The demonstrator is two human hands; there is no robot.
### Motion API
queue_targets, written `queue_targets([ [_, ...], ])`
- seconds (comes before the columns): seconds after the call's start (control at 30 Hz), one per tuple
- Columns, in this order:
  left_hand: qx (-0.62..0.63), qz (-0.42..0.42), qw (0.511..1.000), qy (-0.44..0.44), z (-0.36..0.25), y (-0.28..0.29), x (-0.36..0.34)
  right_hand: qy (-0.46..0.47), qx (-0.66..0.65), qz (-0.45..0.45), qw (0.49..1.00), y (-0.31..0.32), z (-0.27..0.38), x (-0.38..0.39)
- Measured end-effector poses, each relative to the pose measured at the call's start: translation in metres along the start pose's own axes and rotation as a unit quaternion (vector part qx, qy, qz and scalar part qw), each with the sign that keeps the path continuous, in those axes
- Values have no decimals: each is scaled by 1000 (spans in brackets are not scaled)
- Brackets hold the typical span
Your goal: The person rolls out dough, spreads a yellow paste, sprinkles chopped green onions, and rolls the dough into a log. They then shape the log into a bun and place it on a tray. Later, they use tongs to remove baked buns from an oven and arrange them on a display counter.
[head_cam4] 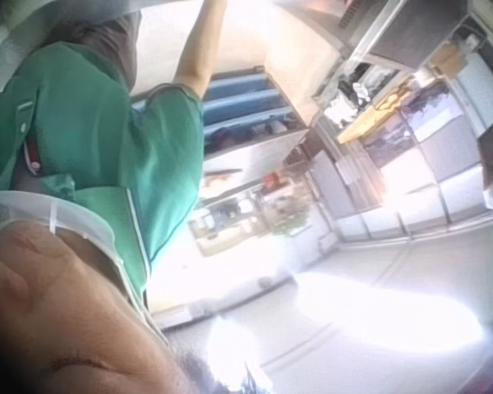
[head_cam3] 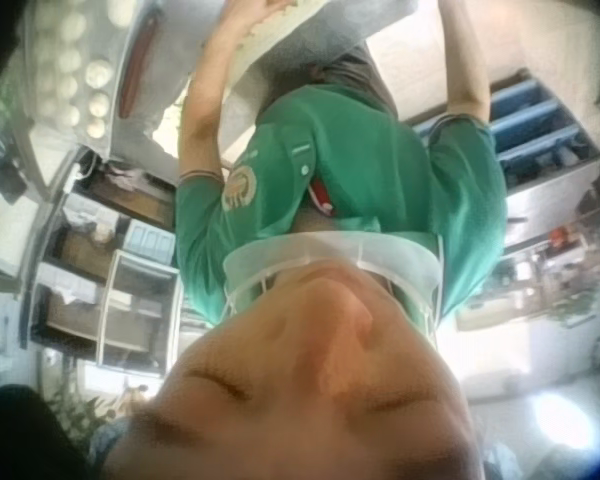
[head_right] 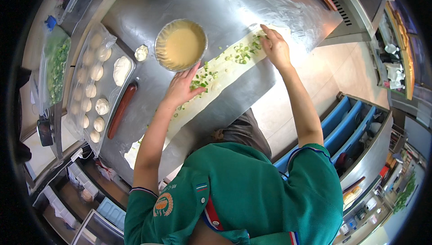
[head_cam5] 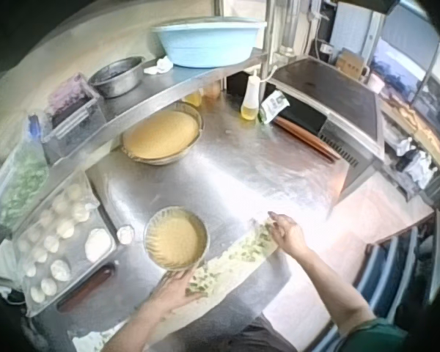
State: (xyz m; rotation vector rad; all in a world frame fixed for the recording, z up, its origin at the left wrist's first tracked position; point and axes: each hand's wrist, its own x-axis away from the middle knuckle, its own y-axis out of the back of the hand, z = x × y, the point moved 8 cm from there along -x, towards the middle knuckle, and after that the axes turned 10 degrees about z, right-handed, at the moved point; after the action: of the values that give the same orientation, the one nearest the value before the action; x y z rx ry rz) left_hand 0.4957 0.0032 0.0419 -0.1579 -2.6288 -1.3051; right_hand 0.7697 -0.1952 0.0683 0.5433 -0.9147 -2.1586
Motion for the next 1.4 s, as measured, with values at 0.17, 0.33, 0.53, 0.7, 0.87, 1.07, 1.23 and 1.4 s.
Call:
queue_targets([
  [0.17,-118,4,992,46,-3,-8,23,44,-18,-27,999,13,-3,8],
  [0.33,-84,2,994,63,-30,-43,-55,-52,-71,-45,995,22,-27,1],
  [0.53,-131,-48,989,37,-98,-48,-183,29,-6,-89,996,34,-18,-2],
  [0.7,-91,-46,994,-35,-135,-47,-200,-6,192,64,979,-2,-37,5],
  [0.87,-5,-45,999,-18,-60,-21,-59,37,152,26,987,0,-48,10],
  [1.07,-140,22,980,141,3,-28,46,34,26,-28,999,11,-46,2],
  [1.23,-91,-36,992,81,-43,-41,-42,38,-57,-75,995,34,-49,-4],
  [1.4,-128,-78,988,30,-87,-50,-152,-57,25,-114,991,48,-74,-12],
])
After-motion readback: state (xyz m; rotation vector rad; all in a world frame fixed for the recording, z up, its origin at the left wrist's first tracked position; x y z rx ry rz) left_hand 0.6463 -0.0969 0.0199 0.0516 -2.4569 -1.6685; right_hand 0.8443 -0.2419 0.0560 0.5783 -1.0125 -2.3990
